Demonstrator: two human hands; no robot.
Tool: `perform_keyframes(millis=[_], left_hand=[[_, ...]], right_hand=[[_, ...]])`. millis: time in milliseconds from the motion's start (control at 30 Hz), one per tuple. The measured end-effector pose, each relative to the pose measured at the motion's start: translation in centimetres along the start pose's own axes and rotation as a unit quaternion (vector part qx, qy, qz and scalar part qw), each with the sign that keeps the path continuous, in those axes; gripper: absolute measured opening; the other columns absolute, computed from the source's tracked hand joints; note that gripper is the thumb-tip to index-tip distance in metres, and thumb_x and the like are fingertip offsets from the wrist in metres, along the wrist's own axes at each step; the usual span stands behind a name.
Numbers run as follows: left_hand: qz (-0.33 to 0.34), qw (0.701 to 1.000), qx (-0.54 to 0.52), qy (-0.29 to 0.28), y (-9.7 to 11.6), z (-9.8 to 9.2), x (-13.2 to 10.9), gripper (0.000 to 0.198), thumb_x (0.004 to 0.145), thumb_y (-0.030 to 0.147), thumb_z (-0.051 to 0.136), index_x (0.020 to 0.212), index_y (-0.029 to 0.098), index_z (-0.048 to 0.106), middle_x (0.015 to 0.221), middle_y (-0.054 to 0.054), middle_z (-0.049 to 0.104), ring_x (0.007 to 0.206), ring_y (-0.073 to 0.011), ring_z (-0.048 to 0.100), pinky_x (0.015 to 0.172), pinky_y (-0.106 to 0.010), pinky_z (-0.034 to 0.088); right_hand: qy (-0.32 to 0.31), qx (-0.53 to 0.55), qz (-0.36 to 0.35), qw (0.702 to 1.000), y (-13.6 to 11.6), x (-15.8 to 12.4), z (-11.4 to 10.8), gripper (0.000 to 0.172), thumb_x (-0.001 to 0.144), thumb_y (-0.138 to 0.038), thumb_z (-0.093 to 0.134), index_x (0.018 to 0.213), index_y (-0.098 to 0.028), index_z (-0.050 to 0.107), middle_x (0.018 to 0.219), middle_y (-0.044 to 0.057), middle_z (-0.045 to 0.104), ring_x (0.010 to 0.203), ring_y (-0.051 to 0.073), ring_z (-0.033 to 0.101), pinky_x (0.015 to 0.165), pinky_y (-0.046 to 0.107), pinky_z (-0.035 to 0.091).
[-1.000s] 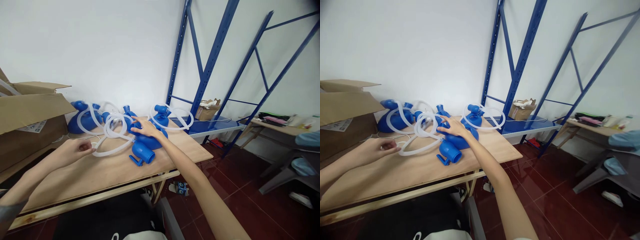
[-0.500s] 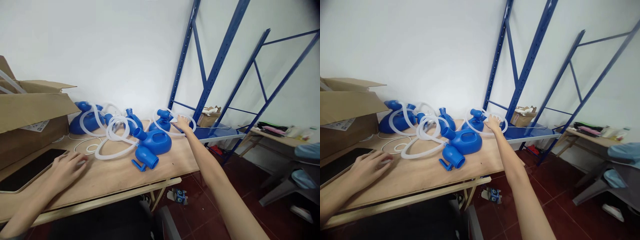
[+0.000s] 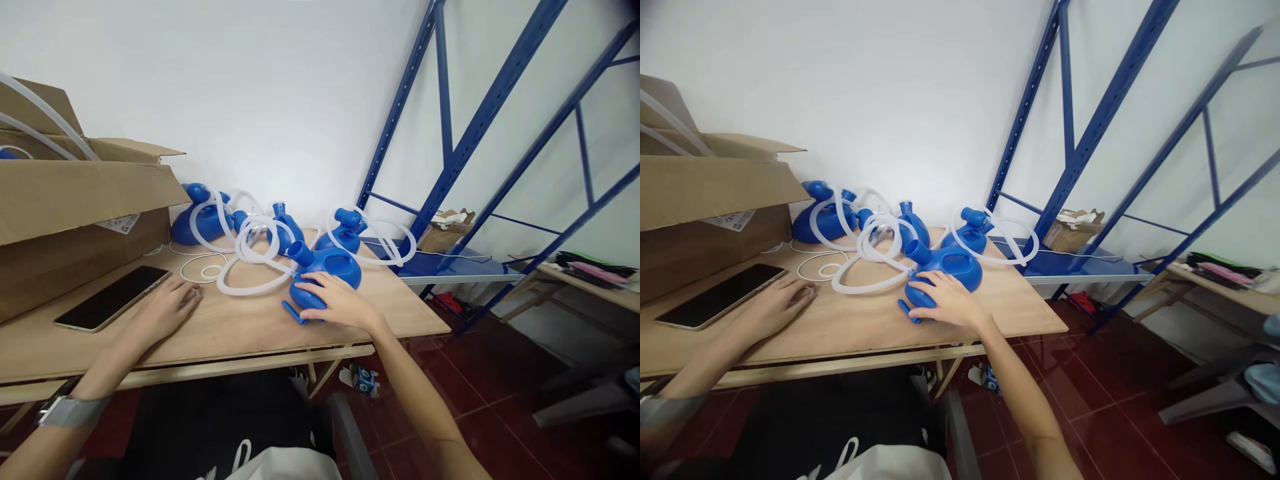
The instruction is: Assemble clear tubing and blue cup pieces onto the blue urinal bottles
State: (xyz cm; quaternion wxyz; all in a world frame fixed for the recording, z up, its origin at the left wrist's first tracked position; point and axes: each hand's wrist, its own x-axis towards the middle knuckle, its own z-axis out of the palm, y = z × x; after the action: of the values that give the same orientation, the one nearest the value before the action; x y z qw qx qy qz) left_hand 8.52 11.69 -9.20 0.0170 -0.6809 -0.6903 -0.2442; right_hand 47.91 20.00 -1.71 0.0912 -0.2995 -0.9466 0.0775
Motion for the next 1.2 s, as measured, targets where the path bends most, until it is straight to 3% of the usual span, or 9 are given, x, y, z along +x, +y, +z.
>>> perform_keyframes(millis=[167,333,467,567,700,833,967,1100,1200], left_hand=[[-0.047,0.998,-0.009,0.033,0.5,-0.9,-0.3,0.049,0.094,0.056,0.04,0.117,0.022,0.067,0.123,-0.014,0.077,0.11,-0.0336,0.072,0.098,-0.041,0.052],[-0.116,0.986,-0.067,0.093,2.1,-2.3,-0.5,0.055,0.091,0.064,0.045,0.117,0.02,0.066,0.129,-0.014,0.074,0.098,-0.0306,0.075,0.092,-0.04,0.057],[-0.056,0.98,-0.119,0.151,4.8,-3.3,-1.4,0.052,0.093,0.063,0.051,0.119,0.022,0.068,0.127,-0.01,0.072,0.099,-0.0282,0.076,0.083,-0.035,0.062],[0.05,0.972,-0.116,0.198,7.2,-3.6,-2.4,0.04,0.096,0.057,0.055,0.119,0.027,0.07,0.124,-0.008,0.073,0.1,-0.0275,0.075,0.09,-0.038,0.062],[0.137,0.962,-0.12,0.204,9.5,-3.2,-3.4,0.031,0.097,0.048,0.058,0.119,0.031,0.071,0.121,-0.008,0.074,0.1,-0.0263,0.075,0.097,-0.04,0.061],[0.145,0.955,-0.133,0.22,10.1,-2.8,-3.5,0.034,0.098,0.042,0.058,0.129,0.029,0.066,0.126,-0.01,0.071,0.106,-0.026,0.073,0.096,-0.04,0.062],[0.148,0.955,-0.109,0.234,9.7,-2.5,-3.0,0.045,0.1,0.041,0.058,0.143,0.029,0.056,0.139,-0.011,0.064,0.126,-0.0295,0.065,0.108,-0.045,0.055],[0.127,0.95,-0.085,0.274,8.4,-0.2,-1.9,0.038,0.102,0.043,0.052,0.133,0.023,0.062,0.135,-0.014,0.064,0.126,-0.0313,0.063,0.11,-0.049,0.052],[0.089,0.957,-0.062,0.27,7.3,2.0,-1.2,0.043,0.106,0.045,0.04,0.129,0.018,0.064,0.132,-0.018,0.064,0.122,-0.0334,0.064,0.106,-0.05,0.053]], right_hand=[[-0.016,0.047,0.071,0.996,0.8,-1.2,2.0,0.099,0.083,-0.055,0.083,0.166,-0.041,0.033,0.178,0.008,0.018,0.162,0.036,0.026,0.121,0.055,0.044],[-0.097,0.106,-0.011,0.99,0.9,-0.3,1.4,0.11,0.075,-0.033,0.092,0.166,-0.045,0.031,0.179,0.004,0.01,0.164,0.034,0.023,0.123,0.041,0.043],[-0.065,0.082,-0.096,0.99,-1.1,1.9,1.5,0.09,0.084,-0.044,0.086,0.162,-0.045,0.04,0.177,0.005,0.02,0.163,0.032,0.026,0.125,0.041,0.04],[0.018,0.037,-0.154,0.987,-3.1,4.0,1.8,0.086,0.085,-0.062,0.08,0.16,-0.038,0.046,0.17,0.011,0.035,0.159,0.034,0.032,0.125,0.048,0.038],[0.121,-0.001,-0.202,0.972,-5.0,7.7,2.2,0.086,0.083,-0.075,0.072,0.152,-0.026,0.056,0.156,0.014,0.054,0.149,0.034,0.045,0.125,0.05,0.037],[0.149,0.006,-0.243,0.959,-5.6,11.6,3.7,0.081,0.081,-0.074,0.074,0.138,-0.018,0.063,0.143,0.017,0.064,0.146,0.034,0.05,0.126,0.046,0.038],[0.181,0.079,-0.215,0.956,-5.6,14.5,6.4,0.074,0.085,-0.059,0.078,0.143,-0.018,0.054,0.142,0.016,0.064,0.136,0.031,0.061,0.118,0.045,0.046],[0.19,0.203,-0.231,0.932,-5.0,16.0,8.3,0.084,0.082,-0.048,0.084,0.151,-0.021,0.044,0.145,0.015,0.062,0.131,0.03,0.063,0.114,0.047,0.049],[0.158,0.239,-0.268,0.92,-4.3,16.4,9.0,0.079,0.087,-0.044,0.082,0.153,-0.022,0.045,0.149,0.015,0.059,0.138,0.029,0.058,0.119,0.047,0.044]])
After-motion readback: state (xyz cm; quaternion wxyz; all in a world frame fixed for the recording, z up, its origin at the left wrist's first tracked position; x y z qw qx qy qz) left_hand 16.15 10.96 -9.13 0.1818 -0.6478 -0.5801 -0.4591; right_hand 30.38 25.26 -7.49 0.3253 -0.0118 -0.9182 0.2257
